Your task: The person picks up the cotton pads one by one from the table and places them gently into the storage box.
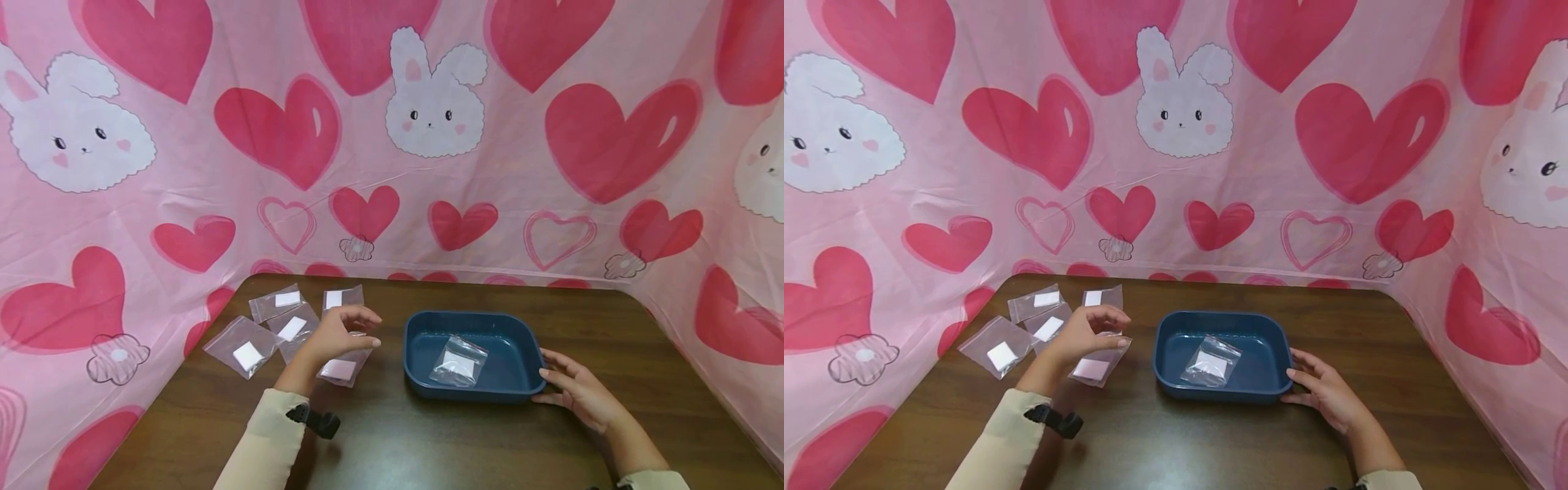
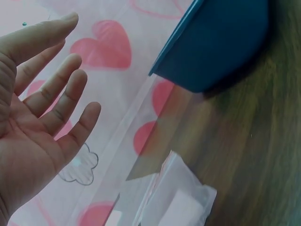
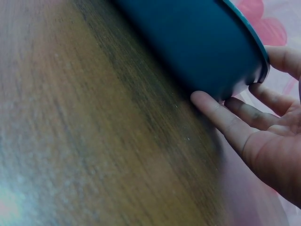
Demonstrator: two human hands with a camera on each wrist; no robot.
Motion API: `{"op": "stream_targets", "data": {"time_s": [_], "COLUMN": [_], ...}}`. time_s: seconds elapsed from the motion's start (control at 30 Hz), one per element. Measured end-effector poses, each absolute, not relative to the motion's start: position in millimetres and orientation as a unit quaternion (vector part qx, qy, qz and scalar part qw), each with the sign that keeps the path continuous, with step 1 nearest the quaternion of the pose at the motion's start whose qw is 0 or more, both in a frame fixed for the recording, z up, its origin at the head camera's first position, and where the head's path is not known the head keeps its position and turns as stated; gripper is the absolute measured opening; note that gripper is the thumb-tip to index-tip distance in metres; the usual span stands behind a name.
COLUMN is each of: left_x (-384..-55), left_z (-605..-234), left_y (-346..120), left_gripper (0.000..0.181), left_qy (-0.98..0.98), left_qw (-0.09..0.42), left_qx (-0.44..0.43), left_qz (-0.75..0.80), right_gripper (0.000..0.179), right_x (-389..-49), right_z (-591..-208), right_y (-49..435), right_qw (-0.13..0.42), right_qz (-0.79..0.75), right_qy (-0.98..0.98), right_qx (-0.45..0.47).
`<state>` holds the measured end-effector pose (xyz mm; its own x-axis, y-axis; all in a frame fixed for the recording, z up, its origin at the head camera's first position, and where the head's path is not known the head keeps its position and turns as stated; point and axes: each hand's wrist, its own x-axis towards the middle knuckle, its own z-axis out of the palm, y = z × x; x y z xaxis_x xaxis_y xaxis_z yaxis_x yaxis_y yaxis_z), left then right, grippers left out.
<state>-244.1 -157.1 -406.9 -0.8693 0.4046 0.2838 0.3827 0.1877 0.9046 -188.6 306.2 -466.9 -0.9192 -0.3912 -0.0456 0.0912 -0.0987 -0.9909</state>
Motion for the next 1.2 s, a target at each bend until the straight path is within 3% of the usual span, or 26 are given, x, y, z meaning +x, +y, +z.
{"op": "stream_targets", "data": {"time_s": [0.33, 0.73, 1.2], "left_x": [-233.8, -234.0, -238.5], "left_z": [-412.1, -434.9, -452.0], "left_y": [-175.4, -193.8, -213.9], "left_gripper": [0.034, 0.037, 0.041], "left_qy": [0.758, 0.776, 0.794], "left_qw": [0.039, 0.017, 0.035], "left_qx": [0.225, 0.247, 0.223], "left_qz": [0.611, 0.58, 0.564], "right_gripper": [0.04, 0.036, 0.04], "right_x": [-188.6, -188.7, -188.2], "right_z": [-466.3, -469.3, -469.9], "right_y": [306.0, 306.9, 306.9], "right_qw": [0.165, 0.166, 0.16], "right_qz": [-0.732, -0.74, -0.735], "right_qy": [0.651, 0.637, 0.643], "right_qx": [-0.112, -0.136, -0.143]}}
